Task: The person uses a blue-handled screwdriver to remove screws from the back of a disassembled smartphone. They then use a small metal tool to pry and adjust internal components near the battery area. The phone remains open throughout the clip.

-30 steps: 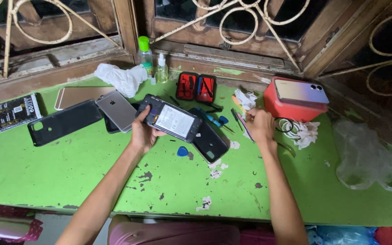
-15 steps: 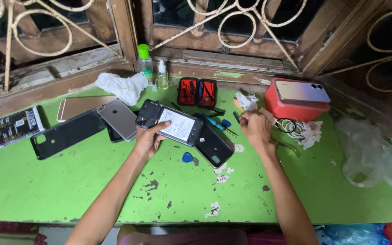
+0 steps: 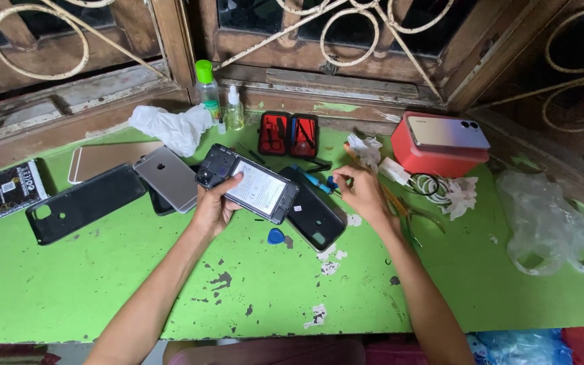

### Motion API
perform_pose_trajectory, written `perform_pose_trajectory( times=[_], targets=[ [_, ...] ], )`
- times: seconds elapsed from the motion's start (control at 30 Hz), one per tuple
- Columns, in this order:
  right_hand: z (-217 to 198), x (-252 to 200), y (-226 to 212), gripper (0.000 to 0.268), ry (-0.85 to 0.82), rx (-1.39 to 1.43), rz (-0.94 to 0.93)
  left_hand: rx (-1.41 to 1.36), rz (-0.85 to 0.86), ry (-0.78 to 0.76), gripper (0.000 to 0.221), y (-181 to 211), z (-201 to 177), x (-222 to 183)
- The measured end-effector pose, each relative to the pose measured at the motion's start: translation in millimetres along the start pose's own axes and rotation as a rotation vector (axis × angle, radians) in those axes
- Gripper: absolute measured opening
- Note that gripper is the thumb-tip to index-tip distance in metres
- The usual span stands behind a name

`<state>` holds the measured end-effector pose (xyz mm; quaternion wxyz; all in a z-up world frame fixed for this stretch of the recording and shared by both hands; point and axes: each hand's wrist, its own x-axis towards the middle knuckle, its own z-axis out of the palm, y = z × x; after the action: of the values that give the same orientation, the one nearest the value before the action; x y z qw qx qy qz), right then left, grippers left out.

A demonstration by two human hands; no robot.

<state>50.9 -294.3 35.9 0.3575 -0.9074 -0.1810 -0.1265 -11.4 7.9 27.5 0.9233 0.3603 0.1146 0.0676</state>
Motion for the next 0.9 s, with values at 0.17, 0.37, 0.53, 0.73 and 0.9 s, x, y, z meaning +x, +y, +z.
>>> perform_pose_trajectory(
  times=[0.17,0.37,0.53,0.73,0.9],
  targets=[
    [-11.3,-2.9,-31.1,0.020,-0.053,0.173,-0.035,0.004,0.009,0.027,0.047,17.4,20.7,-19.5],
    [34.5,-3.9,-27.1,0.038,-0.164,0.684,0.056,0.096,0.025,-0.085,0.055,20.6,29.3,-26.6],
    [51.9,-9.4,-63.9,0.057,-0.297,0.894,-0.032,0.221,0.030,-0.115,0.050,27.2,37.1,-35.8],
    [58.7,-19.4,-80.5,0.033,-0.126,0.868,0.139,0.236,0.024,-0.224,0.057,20.7,33.8,-41.5],
    [52.7,-14.4,-123.0,0.014,0.056,0.864,0.168,0.451,0.013,-0.412,0.081,27.2,41.5,-53.7]
  ],
)
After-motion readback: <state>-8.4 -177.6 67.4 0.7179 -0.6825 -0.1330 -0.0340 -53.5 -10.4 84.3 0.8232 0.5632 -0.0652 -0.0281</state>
